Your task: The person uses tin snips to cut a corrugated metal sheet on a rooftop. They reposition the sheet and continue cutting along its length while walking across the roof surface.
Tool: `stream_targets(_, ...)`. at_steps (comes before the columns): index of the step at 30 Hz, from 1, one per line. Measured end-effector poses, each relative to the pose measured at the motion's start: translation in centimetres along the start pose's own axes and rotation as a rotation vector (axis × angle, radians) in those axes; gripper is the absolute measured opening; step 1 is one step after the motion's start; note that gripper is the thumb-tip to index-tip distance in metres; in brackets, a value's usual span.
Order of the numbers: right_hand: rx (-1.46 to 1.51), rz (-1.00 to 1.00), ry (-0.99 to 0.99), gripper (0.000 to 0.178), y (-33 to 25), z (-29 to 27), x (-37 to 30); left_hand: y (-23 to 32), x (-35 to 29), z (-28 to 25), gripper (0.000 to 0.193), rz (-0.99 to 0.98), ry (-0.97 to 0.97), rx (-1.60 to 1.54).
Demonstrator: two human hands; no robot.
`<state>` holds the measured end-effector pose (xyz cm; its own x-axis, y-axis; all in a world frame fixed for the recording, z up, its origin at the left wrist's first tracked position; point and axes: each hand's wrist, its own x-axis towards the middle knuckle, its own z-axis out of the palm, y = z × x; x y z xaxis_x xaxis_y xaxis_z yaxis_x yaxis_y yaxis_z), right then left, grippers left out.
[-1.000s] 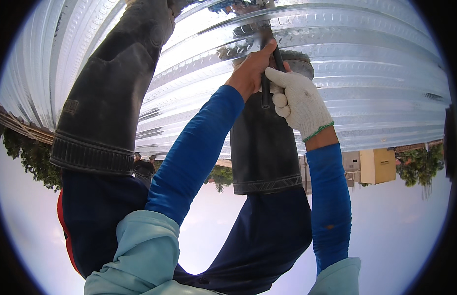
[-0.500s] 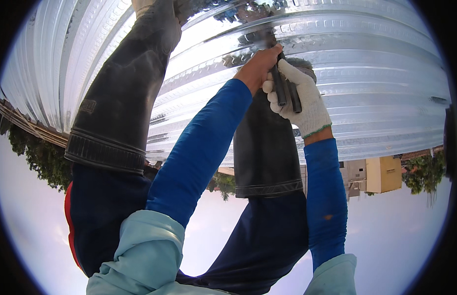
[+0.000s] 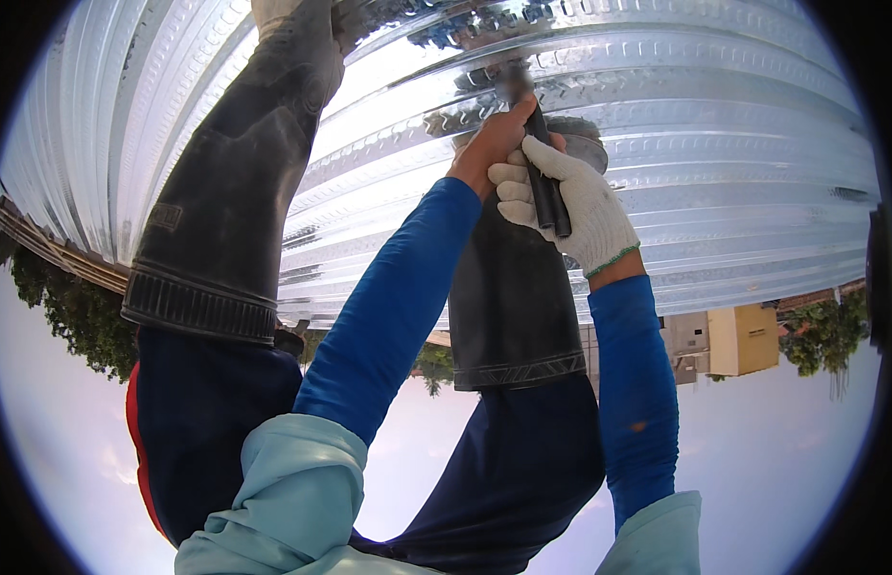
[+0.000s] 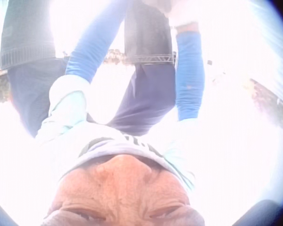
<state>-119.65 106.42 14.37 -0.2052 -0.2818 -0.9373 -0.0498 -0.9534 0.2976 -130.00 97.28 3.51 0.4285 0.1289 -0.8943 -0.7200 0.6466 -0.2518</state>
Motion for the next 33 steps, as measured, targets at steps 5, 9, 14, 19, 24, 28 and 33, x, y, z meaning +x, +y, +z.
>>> stream_targets(5, -0.038, -0.009, -0.09, 0.04, -0.4, -1.3, 0.2, -1.9, 2.4, -1.2, 0.049, 0.039, -0.087, -0.169)
stream_targets(9, -0.151, -0.026, -0.1, 0.043, -1.6, -1.4, -0.2, -1.7, 2.2, -0.8, 0.05, 0.052, -0.107, -0.318)
stream_targets(14, -0.271, -0.047, -0.118, 0.044, -2.3, -2.0, 0.2, -1.6, 2.1, -1.0, 0.053, 0.063, -0.127, -0.329)
stream_targets(19, -0.298, -0.033, -0.021, 0.036, -2.1, -1.6, 0.1, -1.9, 2.4, -0.8, 0.053, 0.043, -0.137, -0.345)
stream_targets(24, -0.326, -0.015, -0.002, 0.031, -2.6, -1.3, 0.0, -2.0, 2.5, -0.5, 0.054, 0.098, -0.124, -0.328)
stream_targets(28, -0.349, -0.059, 0.082, 0.03, -2.2, -1.3, 0.2, -1.6, 1.8, -0.8, 0.052, 0.102, -0.068, -0.29)
stream_targets(33, -0.305, -0.037, 0.027, 0.047, -2.2, -0.3, 0.5, -1.2, 1.4, -0.9, 0.049, 0.096, -0.046, -0.276)
